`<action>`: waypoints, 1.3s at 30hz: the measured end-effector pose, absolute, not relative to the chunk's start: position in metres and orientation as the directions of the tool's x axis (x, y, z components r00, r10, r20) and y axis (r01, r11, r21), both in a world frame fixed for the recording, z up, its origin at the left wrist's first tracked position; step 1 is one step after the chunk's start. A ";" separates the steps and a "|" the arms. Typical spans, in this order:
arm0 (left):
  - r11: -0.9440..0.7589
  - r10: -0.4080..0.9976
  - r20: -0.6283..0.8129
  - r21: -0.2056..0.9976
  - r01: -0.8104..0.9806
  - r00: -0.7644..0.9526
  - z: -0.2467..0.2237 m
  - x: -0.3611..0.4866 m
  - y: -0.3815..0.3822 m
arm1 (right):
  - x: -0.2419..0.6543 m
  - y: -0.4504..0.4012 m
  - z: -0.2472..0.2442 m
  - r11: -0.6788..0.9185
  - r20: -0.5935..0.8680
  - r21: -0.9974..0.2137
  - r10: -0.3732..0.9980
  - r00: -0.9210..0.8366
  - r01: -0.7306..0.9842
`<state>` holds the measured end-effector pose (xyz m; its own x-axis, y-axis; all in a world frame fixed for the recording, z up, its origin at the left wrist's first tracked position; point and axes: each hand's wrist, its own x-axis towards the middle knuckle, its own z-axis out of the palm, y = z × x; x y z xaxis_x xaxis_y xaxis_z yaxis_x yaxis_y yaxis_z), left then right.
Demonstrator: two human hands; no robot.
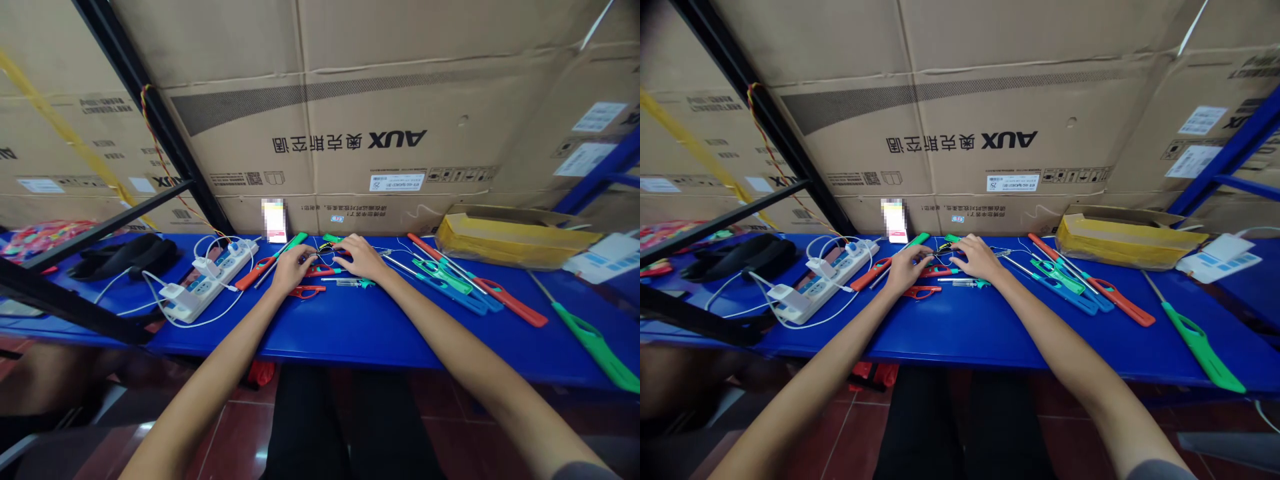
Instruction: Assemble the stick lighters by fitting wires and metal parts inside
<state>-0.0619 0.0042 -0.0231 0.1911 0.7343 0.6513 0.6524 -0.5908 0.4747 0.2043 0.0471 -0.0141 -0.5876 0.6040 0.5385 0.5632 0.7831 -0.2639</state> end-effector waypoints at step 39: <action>-0.620 0.720 0.660 0.470 0.628 0.216 -0.016 -0.063 -0.003 | 0.181 0.042 -0.025 0.805 0.600 -0.167 0.541 -0.589 0.569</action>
